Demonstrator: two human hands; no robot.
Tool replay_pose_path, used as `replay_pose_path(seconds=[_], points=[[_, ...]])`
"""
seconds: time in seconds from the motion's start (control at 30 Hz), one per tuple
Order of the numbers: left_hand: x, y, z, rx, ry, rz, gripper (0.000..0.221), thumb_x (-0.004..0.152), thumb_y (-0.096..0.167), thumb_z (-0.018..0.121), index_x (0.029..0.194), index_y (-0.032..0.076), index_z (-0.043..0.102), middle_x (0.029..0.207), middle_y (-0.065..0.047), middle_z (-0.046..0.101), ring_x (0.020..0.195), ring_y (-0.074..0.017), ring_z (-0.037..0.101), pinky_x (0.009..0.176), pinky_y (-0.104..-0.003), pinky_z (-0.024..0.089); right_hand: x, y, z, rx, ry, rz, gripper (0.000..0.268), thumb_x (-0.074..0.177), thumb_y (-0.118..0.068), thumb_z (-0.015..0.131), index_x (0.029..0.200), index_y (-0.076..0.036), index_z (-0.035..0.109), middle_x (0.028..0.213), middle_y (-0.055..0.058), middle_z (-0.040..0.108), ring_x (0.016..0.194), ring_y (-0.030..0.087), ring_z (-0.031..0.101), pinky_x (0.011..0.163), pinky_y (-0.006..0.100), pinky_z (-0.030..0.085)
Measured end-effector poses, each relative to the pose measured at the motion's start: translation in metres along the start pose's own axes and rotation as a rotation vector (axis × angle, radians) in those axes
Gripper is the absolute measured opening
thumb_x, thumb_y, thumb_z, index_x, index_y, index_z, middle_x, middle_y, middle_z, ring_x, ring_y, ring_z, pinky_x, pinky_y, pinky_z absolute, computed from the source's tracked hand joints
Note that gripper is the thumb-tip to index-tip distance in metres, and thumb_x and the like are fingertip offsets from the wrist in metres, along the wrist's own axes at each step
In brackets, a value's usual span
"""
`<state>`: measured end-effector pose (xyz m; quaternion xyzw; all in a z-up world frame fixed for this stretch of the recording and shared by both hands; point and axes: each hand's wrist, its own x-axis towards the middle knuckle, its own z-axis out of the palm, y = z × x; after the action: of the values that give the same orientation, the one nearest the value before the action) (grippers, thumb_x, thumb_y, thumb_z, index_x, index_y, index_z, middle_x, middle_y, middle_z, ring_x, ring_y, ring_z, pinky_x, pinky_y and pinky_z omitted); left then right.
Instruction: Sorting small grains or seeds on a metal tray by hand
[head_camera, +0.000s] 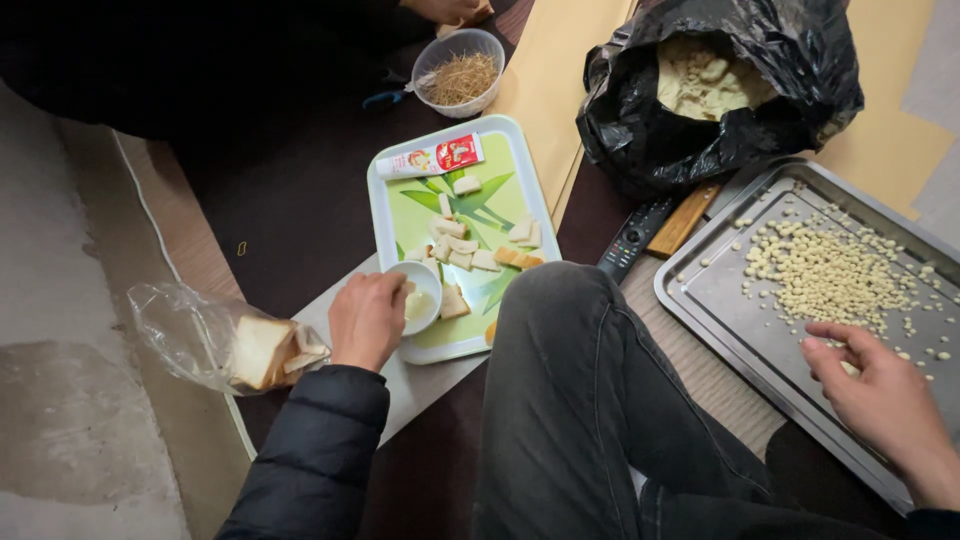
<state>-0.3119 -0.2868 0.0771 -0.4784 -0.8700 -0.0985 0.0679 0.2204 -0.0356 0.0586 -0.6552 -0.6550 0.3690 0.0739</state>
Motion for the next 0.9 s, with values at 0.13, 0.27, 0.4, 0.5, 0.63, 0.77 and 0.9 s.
replay_pose_path(seconds=[0.13, 0.27, 0.4, 0.5, 0.63, 0.77, 0.9], points=[[-0.005, -0.004, 0.009, 0.01, -0.139, 0.008, 0.016, 0.096, 0.021, 0.072, 0.096, 0.013, 0.086, 0.091, -0.015, 0.078, 0.081, -0.0371, 0.069, 0.079, -0.049, 0.057, 0.0, -0.002, 0.002, -0.009, 0.009, -0.021, 0.038, 0.117, -0.024, 0.071, 0.148, -0.005, 0.081, 0.105, 0.023, 0.087, 0.091, 0.035, 0.081, 0.075, 0.046, 0.059], [-0.006, 0.001, -0.007, 0.031, 0.006, 0.055, 0.015, 0.092, 0.015, 0.076, 0.099, 0.016, 0.089, 0.092, -0.004, 0.085, 0.08, -0.0317, 0.069, 0.074, -0.046, 0.058, -0.01, -0.014, -0.004, -0.048, 0.013, -0.009, 0.038, 0.117, -0.025, 0.07, 0.148, -0.006, 0.081, 0.103, 0.022, 0.088, 0.095, 0.033, 0.083, 0.078, 0.045, 0.06], [-0.007, -0.006, 0.004, 0.019, 0.08, 0.087, 0.014, 0.096, 0.018, 0.073, 0.098, 0.013, 0.086, 0.099, -0.004, 0.086, 0.083, -0.0341, 0.064, 0.078, -0.046, 0.054, -0.007, -0.01, -0.003, 0.045, 0.006, -0.049, 0.037, 0.116, -0.021, 0.071, 0.146, -0.004, 0.082, 0.097, 0.022, 0.084, 0.08, 0.033, 0.075, 0.072, 0.044, 0.056], [-0.007, -0.009, 0.013, -0.017, -0.153, -0.04, 0.022, 0.093, 0.02, 0.073, 0.106, 0.018, 0.091, 0.092, -0.015, 0.081, 0.085, -0.0364, 0.07, 0.08, -0.049, 0.059, -0.006, -0.009, -0.003, -0.017, 0.018, -0.037, 0.038, 0.116, -0.026, 0.072, 0.147, -0.006, 0.082, 0.096, 0.021, 0.086, 0.079, 0.033, 0.077, 0.07, 0.044, 0.057], [-0.003, -0.01, 0.002, -0.095, 0.027, -0.116, 0.022, 0.098, 0.019, 0.074, 0.114, 0.014, 0.087, 0.107, -0.008, 0.084, 0.097, -0.0336, 0.071, 0.085, -0.048, 0.058, -0.007, -0.01, -0.004, -0.027, 0.013, -0.023, 0.037, 0.116, -0.026, 0.071, 0.146, -0.006, 0.082, 0.099, 0.021, 0.087, 0.084, 0.033, 0.08, 0.072, 0.044, 0.058], [-0.002, -0.043, 0.032, -0.472, -0.08, -0.402, 0.034, 0.103, 0.02, 0.07, 0.131, 0.006, 0.084, 0.111, -0.011, 0.085, 0.084, -0.0244, 0.076, 0.082, -0.039, 0.062, -0.001, -0.003, -0.001, -0.049, 0.013, -0.041, 0.039, 0.115, -0.027, 0.07, 0.147, -0.008, 0.082, 0.1, 0.018, 0.088, 0.081, 0.032, 0.079, 0.073, 0.042, 0.058], [0.006, -0.025, 0.0, -0.779, -0.231, -0.744, 0.037, 0.107, 0.009, 0.066, 0.142, 0.003, 0.077, 0.127, -0.012, 0.083, 0.115, -0.0193, 0.078, 0.104, -0.034, 0.061, -0.004, -0.007, -0.003, -0.074, 0.022, -0.041, 0.04, 0.114, -0.029, 0.071, 0.148, -0.01, 0.081, 0.102, 0.017, 0.088, 0.083, 0.033, 0.079, 0.075, 0.043, 0.059]])
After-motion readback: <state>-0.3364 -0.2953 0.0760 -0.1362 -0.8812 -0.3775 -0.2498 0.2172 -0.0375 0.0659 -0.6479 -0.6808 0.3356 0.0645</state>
